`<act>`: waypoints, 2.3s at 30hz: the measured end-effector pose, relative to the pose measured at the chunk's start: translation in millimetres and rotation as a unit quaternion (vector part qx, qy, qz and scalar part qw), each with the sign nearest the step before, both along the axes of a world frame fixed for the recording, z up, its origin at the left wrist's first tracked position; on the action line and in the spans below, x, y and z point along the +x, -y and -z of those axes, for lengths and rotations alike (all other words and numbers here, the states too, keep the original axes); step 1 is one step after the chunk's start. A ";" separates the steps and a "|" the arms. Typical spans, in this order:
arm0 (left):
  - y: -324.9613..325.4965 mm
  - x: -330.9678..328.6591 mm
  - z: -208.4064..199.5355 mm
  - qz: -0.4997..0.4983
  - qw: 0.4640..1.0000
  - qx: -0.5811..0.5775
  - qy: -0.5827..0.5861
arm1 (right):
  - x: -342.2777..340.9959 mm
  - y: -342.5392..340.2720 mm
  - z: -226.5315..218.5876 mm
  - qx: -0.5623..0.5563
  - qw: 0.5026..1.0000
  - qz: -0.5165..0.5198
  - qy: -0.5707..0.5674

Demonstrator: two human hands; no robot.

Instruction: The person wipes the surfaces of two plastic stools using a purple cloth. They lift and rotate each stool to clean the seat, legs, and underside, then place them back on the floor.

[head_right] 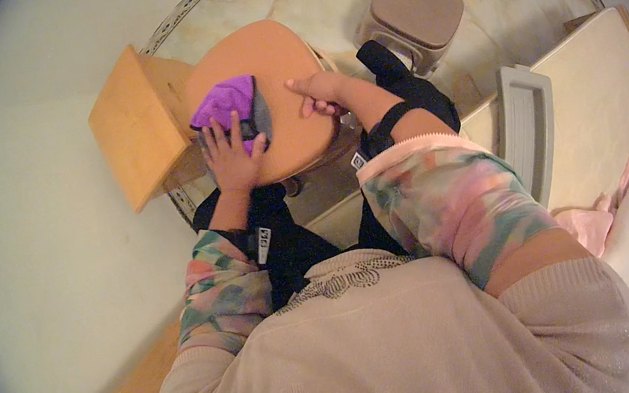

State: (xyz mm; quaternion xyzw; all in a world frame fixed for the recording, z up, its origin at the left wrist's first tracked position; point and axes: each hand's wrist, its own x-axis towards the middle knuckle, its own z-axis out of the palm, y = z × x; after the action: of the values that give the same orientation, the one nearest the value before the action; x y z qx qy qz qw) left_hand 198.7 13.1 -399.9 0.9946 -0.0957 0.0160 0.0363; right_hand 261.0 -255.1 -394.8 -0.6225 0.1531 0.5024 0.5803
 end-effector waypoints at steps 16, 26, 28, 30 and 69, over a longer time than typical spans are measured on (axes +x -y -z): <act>10.6 123.7 6.1 -0.111 0.993 -0.020 -0.020 | -16.2 0.0 -7.5 0.020 0.999 0.026 0.036; 80.7 100.7 10.8 0.012 1.000 -0.015 0.011 | -20.8 -0.3 -0.4 0.031 0.993 0.088 0.071; 79.7 85.3 8.5 0.042 0.999 -0.026 0.014 | -20.4 -0.1 3.5 0.051 0.992 0.097 0.065; 77.9 65.4 4.2 0.066 0.998 -0.018 -0.009 | -19.1 -0.6 6.1 0.046 0.991 0.095 0.083; -22.9 -28.5 20.4 -0.334 0.879 -0.335 -0.053 | -24.1 -24.1 -2.6 -0.246 0.873 0.058 0.417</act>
State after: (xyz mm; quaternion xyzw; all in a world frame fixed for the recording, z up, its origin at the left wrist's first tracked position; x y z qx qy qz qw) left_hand 170.2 36.0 -420.3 0.8954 0.2553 0.0060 0.3648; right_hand 236.9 -231.0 -392.2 -0.8869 0.0507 0.1078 0.4464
